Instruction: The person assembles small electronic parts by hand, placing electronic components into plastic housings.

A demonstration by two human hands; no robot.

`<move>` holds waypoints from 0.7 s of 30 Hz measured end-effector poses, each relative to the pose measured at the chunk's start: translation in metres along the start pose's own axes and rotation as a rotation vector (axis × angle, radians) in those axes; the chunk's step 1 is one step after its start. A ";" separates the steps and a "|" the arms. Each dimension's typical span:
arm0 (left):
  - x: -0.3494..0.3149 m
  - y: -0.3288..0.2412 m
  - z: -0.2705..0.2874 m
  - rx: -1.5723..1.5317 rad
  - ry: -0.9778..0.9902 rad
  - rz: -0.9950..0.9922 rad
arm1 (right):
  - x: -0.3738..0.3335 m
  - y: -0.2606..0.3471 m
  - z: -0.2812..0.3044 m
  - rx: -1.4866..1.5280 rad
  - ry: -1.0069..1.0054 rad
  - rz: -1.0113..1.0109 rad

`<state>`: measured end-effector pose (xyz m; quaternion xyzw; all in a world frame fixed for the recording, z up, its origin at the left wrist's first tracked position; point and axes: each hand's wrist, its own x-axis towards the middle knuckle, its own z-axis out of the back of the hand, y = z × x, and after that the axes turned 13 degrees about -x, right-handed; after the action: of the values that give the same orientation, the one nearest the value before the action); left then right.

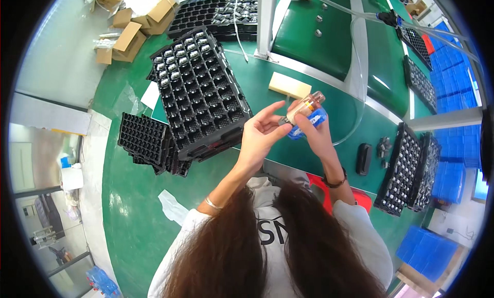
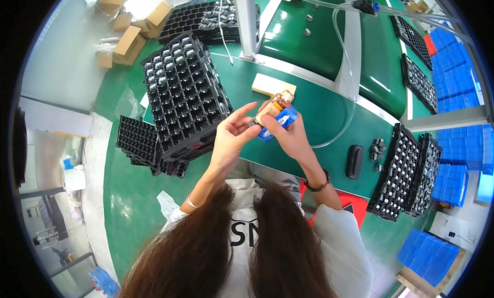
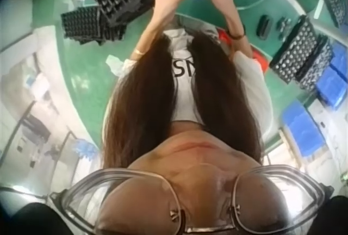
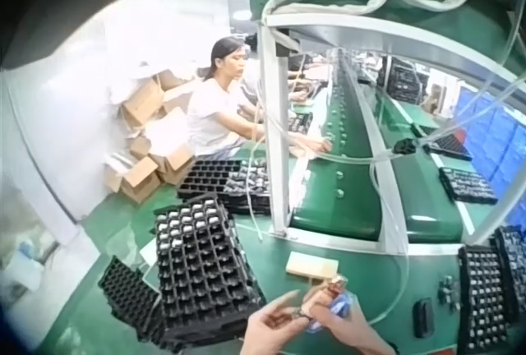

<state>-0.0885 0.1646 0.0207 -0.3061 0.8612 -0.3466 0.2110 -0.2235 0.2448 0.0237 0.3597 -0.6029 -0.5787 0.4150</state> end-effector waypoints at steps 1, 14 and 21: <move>0.000 0.001 0.003 0.000 0.014 0.027 | 0.001 -0.002 0.000 0.003 0.011 0.003; 0.055 -0.135 0.136 1.471 -0.403 -0.757 | 0.075 -0.080 0.035 -0.852 -0.369 0.135; 0.086 -0.148 0.186 1.560 -0.324 -0.590 | 0.075 -0.086 0.038 -1.005 -0.394 -0.044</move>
<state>0.0126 -0.0649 -0.0100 -0.3308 0.2199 -0.8339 0.3832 -0.2920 0.1855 -0.0552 0.0140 -0.3103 -0.8609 0.4029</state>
